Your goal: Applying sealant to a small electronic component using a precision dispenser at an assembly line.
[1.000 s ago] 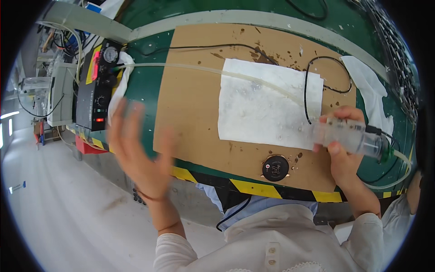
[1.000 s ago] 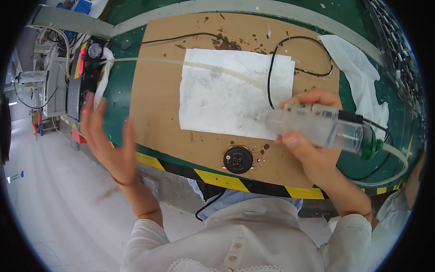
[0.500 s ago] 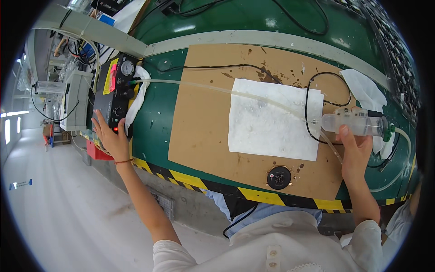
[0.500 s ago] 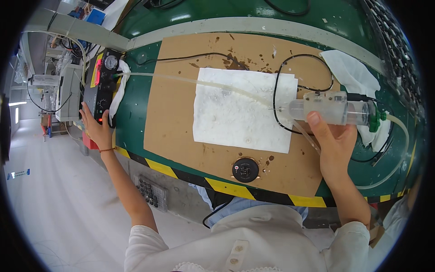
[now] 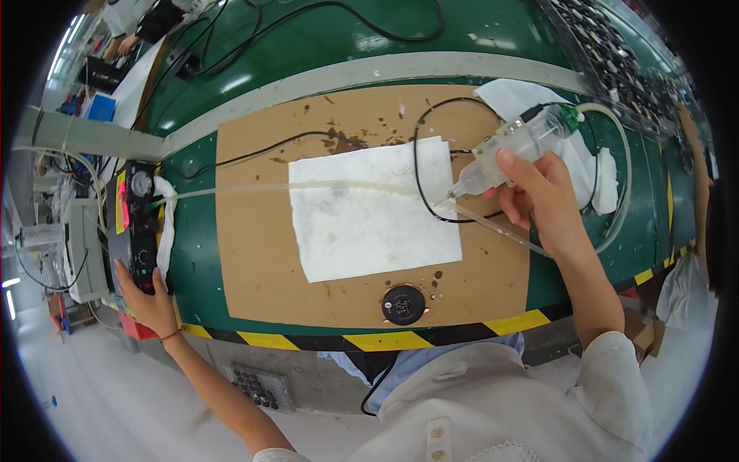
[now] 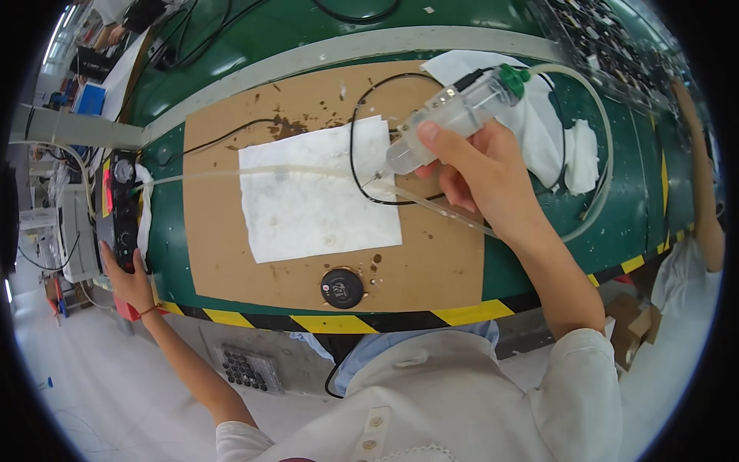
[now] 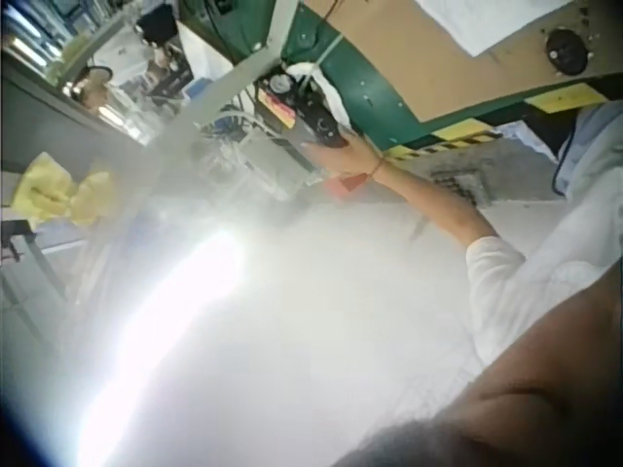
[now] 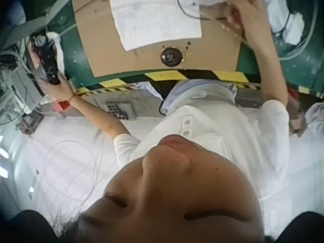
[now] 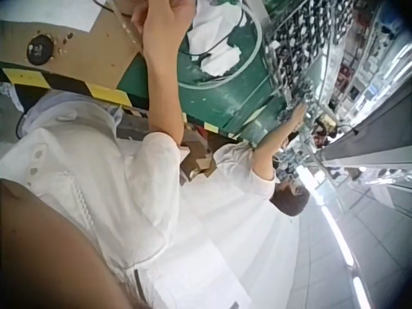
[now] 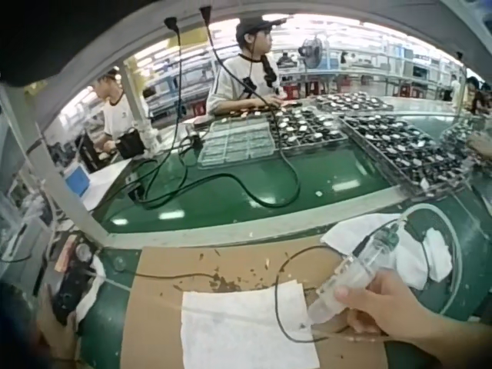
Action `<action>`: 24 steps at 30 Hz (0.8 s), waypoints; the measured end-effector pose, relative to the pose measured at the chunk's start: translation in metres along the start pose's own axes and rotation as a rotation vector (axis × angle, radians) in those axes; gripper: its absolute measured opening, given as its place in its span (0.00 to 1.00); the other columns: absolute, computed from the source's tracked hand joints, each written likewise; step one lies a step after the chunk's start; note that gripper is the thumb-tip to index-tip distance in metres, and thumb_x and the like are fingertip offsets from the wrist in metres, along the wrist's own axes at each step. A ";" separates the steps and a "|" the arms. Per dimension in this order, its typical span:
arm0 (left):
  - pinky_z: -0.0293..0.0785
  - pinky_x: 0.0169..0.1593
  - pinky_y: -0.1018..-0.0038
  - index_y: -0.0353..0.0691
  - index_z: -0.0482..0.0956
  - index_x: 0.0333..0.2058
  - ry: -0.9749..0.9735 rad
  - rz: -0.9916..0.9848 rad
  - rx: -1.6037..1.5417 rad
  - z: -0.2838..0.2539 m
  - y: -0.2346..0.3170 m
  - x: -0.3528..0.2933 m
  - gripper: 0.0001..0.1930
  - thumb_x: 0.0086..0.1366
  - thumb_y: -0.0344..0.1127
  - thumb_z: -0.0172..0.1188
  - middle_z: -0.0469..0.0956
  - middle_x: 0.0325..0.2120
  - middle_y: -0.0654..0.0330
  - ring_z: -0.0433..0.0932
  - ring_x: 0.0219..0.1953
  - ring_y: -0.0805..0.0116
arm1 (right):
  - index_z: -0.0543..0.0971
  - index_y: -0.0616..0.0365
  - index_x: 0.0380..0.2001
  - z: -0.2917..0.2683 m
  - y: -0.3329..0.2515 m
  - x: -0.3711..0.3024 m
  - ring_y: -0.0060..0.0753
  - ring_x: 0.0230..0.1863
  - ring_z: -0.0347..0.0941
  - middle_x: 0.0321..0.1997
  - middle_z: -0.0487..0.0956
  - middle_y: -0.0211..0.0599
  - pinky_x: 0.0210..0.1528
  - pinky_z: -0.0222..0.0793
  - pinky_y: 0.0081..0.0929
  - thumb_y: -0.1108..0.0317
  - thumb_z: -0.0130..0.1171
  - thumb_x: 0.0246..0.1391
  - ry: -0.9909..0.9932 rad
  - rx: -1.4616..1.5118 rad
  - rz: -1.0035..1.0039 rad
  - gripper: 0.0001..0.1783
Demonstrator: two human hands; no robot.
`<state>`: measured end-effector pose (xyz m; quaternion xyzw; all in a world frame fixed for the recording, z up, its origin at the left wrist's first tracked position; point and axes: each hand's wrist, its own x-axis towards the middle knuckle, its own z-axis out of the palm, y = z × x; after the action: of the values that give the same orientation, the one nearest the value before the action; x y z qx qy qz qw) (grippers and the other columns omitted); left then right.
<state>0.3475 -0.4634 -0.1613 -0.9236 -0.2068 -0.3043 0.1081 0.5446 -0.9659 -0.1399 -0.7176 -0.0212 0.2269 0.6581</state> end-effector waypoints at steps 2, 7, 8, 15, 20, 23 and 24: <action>0.52 0.65 0.60 0.41 0.61 0.62 0.011 -0.017 0.050 -0.002 0.002 -0.001 0.34 0.58 0.40 0.61 0.66 0.58 0.55 0.62 0.62 0.53 | 0.75 0.65 0.36 0.001 -0.002 -0.003 0.14 0.12 0.62 0.22 0.77 0.33 0.12 0.51 0.13 0.49 0.54 0.57 0.000 -0.010 -0.001 0.24; 0.51 0.65 0.60 0.41 0.62 0.61 0.065 -0.075 -0.076 -0.008 0.014 0.001 0.32 0.59 0.38 0.60 0.57 0.63 0.51 0.56 0.65 0.53 | 0.72 0.62 0.42 0.010 0.008 -0.016 0.16 0.26 0.68 0.35 0.77 0.35 0.29 0.63 0.15 0.67 0.64 0.49 -0.112 -0.093 -0.158 0.19; 0.50 0.65 0.60 0.40 0.62 0.60 0.147 -0.119 -0.148 -0.014 0.026 -0.001 0.30 0.59 0.36 0.60 0.53 0.65 0.49 0.53 0.66 0.53 | 0.72 0.62 0.42 0.016 0.006 -0.019 0.18 0.33 0.69 0.38 0.75 0.33 0.37 0.64 0.17 0.71 0.66 0.45 -0.133 -0.011 -0.097 0.21; 0.52 0.61 0.58 0.49 0.84 0.30 -0.205 0.260 -0.490 -0.079 0.234 -0.048 0.09 0.48 0.28 0.65 0.66 0.54 0.56 0.56 0.59 0.48 | 0.71 0.59 0.42 0.024 0.028 -0.029 0.20 0.32 0.72 0.34 0.75 0.33 0.33 0.66 0.19 0.67 0.71 0.40 -0.205 -0.221 -0.567 0.25; 0.54 0.55 0.62 0.52 0.84 0.29 -0.315 0.308 -0.666 -0.071 0.268 -0.052 0.09 0.47 0.29 0.67 0.71 0.48 0.60 0.56 0.54 0.54 | 0.71 0.59 0.39 0.028 0.028 -0.027 0.24 0.28 0.73 0.31 0.76 0.35 0.29 0.66 0.20 0.65 0.71 0.39 -0.222 -0.309 -0.660 0.25; 0.56 0.52 0.65 0.51 0.84 0.29 -0.296 0.325 -0.675 -0.071 0.273 -0.051 0.10 0.46 0.29 0.67 0.71 0.47 0.63 0.57 0.52 0.55 | 0.71 0.59 0.39 0.028 0.029 -0.028 0.27 0.25 0.73 0.29 0.76 0.35 0.27 0.66 0.21 0.63 0.72 0.38 -0.223 -0.414 -0.765 0.26; 0.56 0.52 0.66 0.51 0.84 0.29 -0.288 0.314 -0.691 -0.071 0.274 -0.051 0.10 0.46 0.29 0.68 0.71 0.46 0.63 0.57 0.52 0.56 | 0.70 0.57 0.40 0.028 0.029 -0.031 0.29 0.32 0.73 0.34 0.74 0.35 0.33 0.67 0.23 0.65 0.71 0.40 -0.263 -0.391 -0.710 0.25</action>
<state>0.3966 -0.7469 -0.1560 -0.9591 0.0380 -0.2033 -0.1934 0.4994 -0.9538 -0.1595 -0.7419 -0.3933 0.0675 0.5388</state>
